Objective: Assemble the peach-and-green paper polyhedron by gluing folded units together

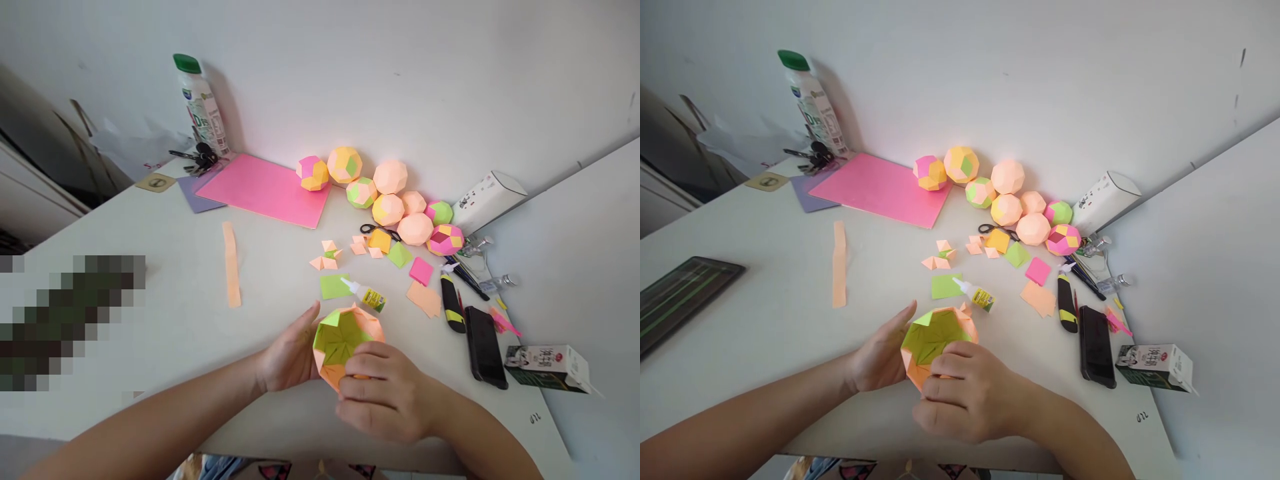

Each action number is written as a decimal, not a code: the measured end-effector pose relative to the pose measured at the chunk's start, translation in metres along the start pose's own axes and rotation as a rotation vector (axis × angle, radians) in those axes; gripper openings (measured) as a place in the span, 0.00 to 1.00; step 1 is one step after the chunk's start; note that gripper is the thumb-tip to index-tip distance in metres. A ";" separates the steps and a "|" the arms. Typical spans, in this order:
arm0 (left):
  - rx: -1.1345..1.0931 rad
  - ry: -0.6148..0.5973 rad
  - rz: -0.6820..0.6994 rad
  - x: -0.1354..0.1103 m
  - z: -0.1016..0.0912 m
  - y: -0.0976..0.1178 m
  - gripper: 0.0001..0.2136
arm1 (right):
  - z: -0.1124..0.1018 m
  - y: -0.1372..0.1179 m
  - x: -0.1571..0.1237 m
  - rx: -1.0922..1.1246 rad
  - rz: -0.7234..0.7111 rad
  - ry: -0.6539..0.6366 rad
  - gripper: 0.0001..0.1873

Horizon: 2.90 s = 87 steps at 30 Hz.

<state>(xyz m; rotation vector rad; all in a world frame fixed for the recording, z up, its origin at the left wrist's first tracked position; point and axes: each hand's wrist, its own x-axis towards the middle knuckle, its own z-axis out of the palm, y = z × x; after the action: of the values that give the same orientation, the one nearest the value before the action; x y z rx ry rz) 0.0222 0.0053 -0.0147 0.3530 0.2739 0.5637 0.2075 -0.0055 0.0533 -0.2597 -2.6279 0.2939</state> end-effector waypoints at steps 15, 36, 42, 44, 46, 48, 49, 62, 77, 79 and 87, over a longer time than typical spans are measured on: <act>0.122 0.068 0.139 -0.001 0.003 0.004 0.25 | 0.012 0.007 -0.005 -0.121 0.133 -0.076 0.12; 0.071 -0.030 0.127 -0.001 0.006 -0.001 0.20 | 0.008 0.025 -0.008 0.966 0.954 0.292 0.16; 0.064 0.029 0.146 -0.001 0.005 0.000 0.19 | 0.017 0.028 -0.017 1.166 1.025 0.289 0.21; 0.080 0.031 0.129 -0.001 0.004 0.001 0.20 | 0.019 0.029 -0.018 1.239 1.032 0.299 0.23; 0.100 0.029 0.104 -0.001 0.002 0.001 0.22 | 0.019 0.030 -0.017 1.278 1.056 0.307 0.25; 0.099 0.045 0.087 0.000 -0.001 0.000 0.23 | 0.018 0.030 -0.016 1.296 1.076 0.311 0.26; 0.095 0.059 0.081 0.001 -0.002 0.000 0.24 | 0.018 0.031 -0.015 1.305 1.079 0.305 0.26; 0.055 0.042 0.077 0.002 0.001 -0.001 0.28 | 0.012 0.028 -0.012 1.004 1.090 0.286 0.20; 0.055 0.182 0.126 -0.003 -0.006 -0.001 0.26 | 0.006 0.022 -0.008 0.972 0.689 0.379 0.14; 0.045 0.248 0.179 -0.004 -0.007 0.003 0.26 | 0.003 0.025 -0.009 0.928 0.670 0.521 0.17; -0.028 0.358 0.469 0.001 -0.006 0.024 0.26 | 0.027 0.056 -0.023 0.107 0.926 0.099 0.06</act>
<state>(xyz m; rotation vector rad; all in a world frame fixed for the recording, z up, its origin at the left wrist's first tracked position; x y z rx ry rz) 0.0095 0.0268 -0.0107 0.2873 0.5329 1.0950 0.2218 0.0385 0.0060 -1.4019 -2.2084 0.6868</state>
